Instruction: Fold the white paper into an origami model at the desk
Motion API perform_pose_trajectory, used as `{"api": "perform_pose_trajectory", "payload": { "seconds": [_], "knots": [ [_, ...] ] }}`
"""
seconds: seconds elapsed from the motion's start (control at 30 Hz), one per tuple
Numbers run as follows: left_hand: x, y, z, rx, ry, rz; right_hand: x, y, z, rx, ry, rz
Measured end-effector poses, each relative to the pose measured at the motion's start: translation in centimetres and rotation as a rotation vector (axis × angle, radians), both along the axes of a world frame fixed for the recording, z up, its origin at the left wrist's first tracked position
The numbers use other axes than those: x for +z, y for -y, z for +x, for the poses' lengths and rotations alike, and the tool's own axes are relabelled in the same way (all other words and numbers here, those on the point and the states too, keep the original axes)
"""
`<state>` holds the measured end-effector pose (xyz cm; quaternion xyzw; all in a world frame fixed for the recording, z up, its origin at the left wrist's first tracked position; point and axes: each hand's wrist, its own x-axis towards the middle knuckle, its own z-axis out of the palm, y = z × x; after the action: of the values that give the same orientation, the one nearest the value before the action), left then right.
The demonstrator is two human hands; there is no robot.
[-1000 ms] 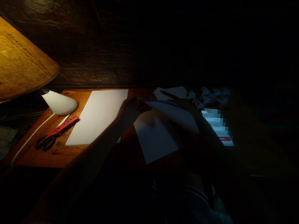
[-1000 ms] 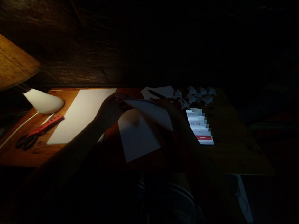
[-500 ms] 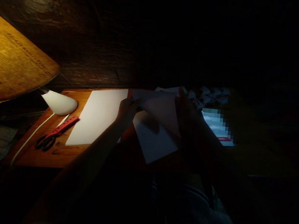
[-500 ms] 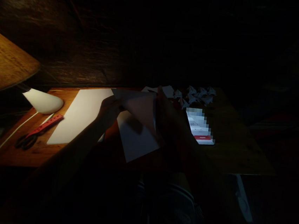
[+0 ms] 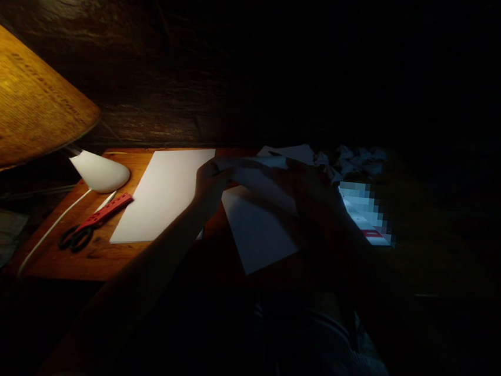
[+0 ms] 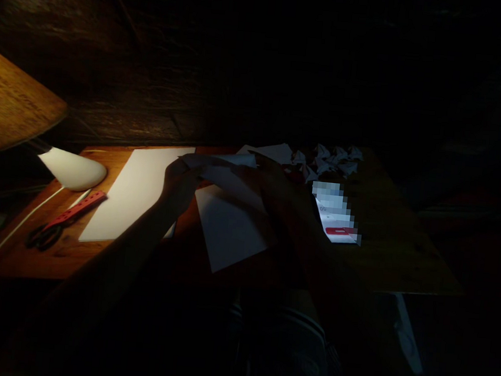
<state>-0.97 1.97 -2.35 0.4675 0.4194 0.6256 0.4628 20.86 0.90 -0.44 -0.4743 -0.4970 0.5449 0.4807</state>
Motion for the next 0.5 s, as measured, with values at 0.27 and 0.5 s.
{"api": "perform_pose_trajectory", "payload": {
  "seconds": [0.27,0.5],
  "knots": [
    [0.3,0.1,0.0,0.029,-0.012,0.003,0.9,0.2,0.2,0.195,-0.174,0.052],
    [0.4,-0.1,-0.4,0.000,0.087,-0.080,1.4,0.4,0.6,0.302,-0.135,0.133]
  ]
}}
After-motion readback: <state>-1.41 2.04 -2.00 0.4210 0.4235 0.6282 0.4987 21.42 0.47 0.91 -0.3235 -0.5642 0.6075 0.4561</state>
